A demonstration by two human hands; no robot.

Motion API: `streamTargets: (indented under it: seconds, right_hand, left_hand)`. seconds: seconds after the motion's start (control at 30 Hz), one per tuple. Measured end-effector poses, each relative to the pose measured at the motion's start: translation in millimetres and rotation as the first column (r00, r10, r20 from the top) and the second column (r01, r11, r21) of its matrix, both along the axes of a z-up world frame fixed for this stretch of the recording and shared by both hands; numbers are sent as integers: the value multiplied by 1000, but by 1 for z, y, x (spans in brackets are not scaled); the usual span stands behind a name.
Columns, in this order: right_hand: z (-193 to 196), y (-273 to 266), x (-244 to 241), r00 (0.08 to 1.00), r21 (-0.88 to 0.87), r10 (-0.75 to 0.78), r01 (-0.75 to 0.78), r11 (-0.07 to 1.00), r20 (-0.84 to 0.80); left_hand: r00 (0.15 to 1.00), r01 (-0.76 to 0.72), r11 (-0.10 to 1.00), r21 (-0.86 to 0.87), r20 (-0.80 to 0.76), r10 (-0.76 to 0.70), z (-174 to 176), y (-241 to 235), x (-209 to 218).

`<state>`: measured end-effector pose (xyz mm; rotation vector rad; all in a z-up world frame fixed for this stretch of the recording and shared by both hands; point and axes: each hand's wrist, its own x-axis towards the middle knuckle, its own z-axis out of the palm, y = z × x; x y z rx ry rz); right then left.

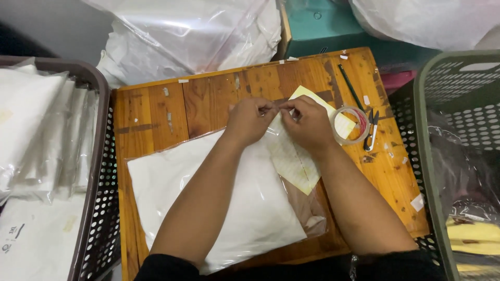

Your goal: Folding a white t-shirt and sealing it inside a clear plastic bag using adhesive tape.

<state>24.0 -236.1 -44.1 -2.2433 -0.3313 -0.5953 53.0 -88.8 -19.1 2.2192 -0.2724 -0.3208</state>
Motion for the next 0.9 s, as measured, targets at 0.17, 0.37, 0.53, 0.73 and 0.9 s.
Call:
streamTargets:
  seconds: [0.17, 0.37, 0.53, 0.73, 0.9]
  right_hand:
    - [-4, -1, 2, 1000, 1, 8, -8, 1000, -16]
    - [7, 1, -1, 997, 28, 14, -12, 1000, -77]
    - [0, 1, 0, 1000, -4, -10, 10, 1000, -14]
    - [-9, -4, 4, 999, -85, -7, 11, 996, 44]
    - [-5, -5, 1, 997, -29, -21, 24, 999, 77]
  left_hand:
    - [1000, -4, 1000, 0, -29, 4, 2, 0, 1]
    - [999, 12, 997, -73, -51, -16, 14, 2, -4]
    - [998, -7, 998, -67, -55, 3, -3, 4, 2]
    - [999, -34, 996, -79, -18, 32, -4, 3, 2]
    - [998, -61, 996, -61, -21, 59, -8, 2, 2]
